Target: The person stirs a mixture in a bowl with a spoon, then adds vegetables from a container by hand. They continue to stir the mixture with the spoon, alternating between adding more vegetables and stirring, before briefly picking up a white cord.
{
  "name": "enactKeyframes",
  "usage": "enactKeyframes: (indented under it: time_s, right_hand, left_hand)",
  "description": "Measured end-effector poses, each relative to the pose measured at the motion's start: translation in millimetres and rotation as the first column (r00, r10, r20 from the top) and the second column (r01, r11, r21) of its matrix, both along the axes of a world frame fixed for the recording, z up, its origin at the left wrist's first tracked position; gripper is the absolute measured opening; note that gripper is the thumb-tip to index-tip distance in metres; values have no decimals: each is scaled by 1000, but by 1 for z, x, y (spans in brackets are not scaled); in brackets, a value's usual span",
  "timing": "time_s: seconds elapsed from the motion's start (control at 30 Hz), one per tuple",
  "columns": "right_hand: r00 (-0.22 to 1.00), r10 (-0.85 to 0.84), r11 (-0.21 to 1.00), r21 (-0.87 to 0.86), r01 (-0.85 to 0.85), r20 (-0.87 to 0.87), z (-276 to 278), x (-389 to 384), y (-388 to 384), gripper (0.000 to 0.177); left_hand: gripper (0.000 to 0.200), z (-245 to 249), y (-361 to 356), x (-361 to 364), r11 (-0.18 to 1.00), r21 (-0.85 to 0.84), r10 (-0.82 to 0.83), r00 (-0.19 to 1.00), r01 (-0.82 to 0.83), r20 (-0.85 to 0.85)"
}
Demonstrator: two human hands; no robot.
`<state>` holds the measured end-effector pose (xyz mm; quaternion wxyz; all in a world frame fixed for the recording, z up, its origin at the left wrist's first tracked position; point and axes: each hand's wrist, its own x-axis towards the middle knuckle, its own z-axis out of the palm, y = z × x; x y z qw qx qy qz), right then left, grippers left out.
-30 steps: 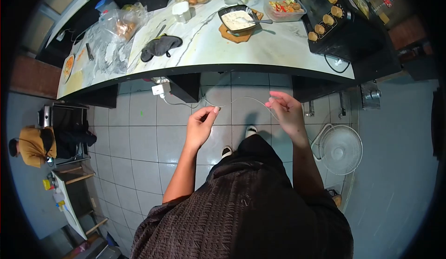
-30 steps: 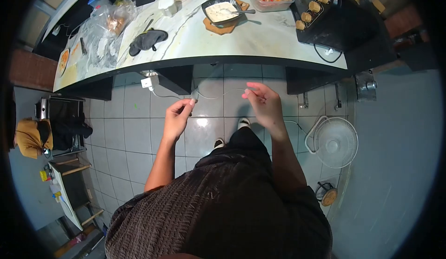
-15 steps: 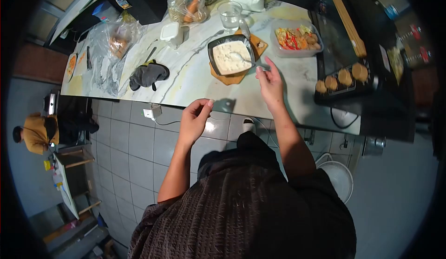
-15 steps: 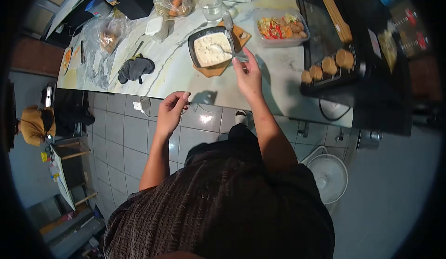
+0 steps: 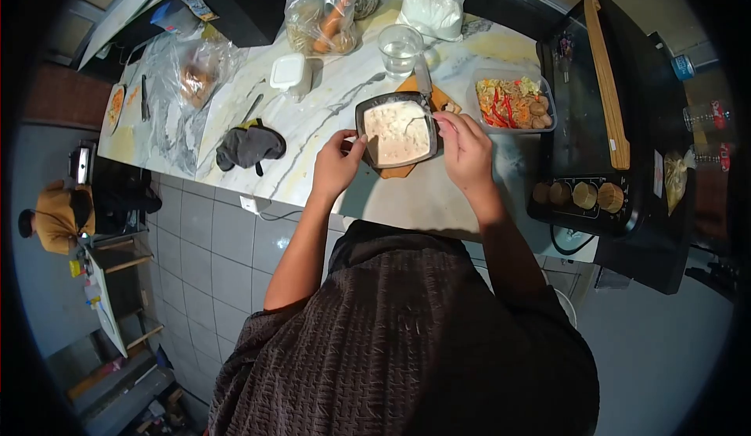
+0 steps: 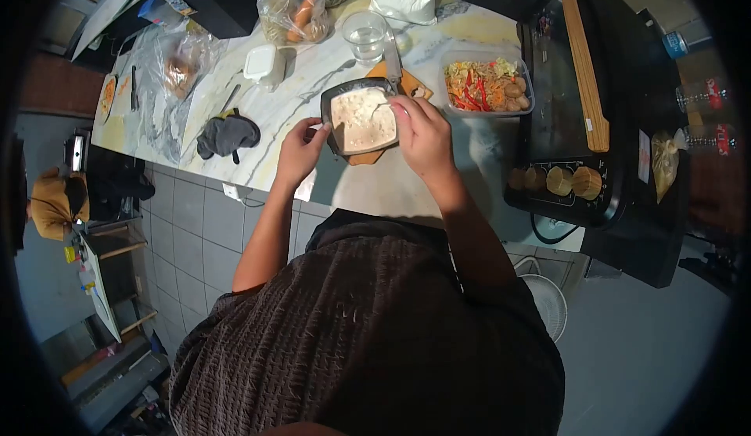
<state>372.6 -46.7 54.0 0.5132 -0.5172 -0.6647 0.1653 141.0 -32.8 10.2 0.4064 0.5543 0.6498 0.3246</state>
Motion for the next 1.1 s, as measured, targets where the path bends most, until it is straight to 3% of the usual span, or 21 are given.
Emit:
enactKeyframes:
  time_s: [0.13, 0.2, 0.27, 0.5, 0.57, 0.6, 0.67, 0.77, 0.9, 1.1]
  right_hand:
    - [994, -71, 996, -39, 74, 78, -23, 4, 2, 13]
    - [994, -88, 994, -66, 93, 70, -32, -2, -2, 14]
    - [968, -215, 941, -292, 169, -133, -36, -10, -6, 17]
    - [966, -176, 965, -227, 132, -187, -33, -12, -24, 13]
    - [1000, 3, 987, -160, -7, -24, -27, -12, -28, 11]
    - [1000, -3, 987, -163, -1, -26, -27, -11, -28, 11]
    - [986, 64, 997, -61, -56, 152, -27, -9, -27, 14]
    - [981, -47, 997, -48, 57, 186, -7, -6, -26, 15]
    - [986, -120, 992, -21, 124, 117, -18, -3, -15, 13]
    - [982, -169, 969, -193, 151, -79, -31, -12, -20, 14]
  left_hand:
    - [45, -4, 14, -4, 987, -111, -118, 992, 112, -51]
    - [43, -2, 14, -6, 974, -181, -127, 990, 137, 66]
    - [42, 2, 13, -7, 967, -203, -131, 984, 154, 119]
    - [40, 6, 19, -15, 947, -275, -78, 950, 165, 301]
    - [38, 10, 21, -15, 944, -276, -95, 947, 183, 306]
    - [37, 11, 22, -15, 940, -274, -112, 944, 202, 311]
    - [34, -9, 26, -18, 938, -246, -170, 944, 243, 283]
    - [30, -15, 27, -18, 940, -217, -213, 950, 263, 229]
    - [34, -10, 26, -15, 947, -215, -199, 961, 238, 190]
    - [34, 3, 23, -11, 942, -246, -177, 961, 227, 210]
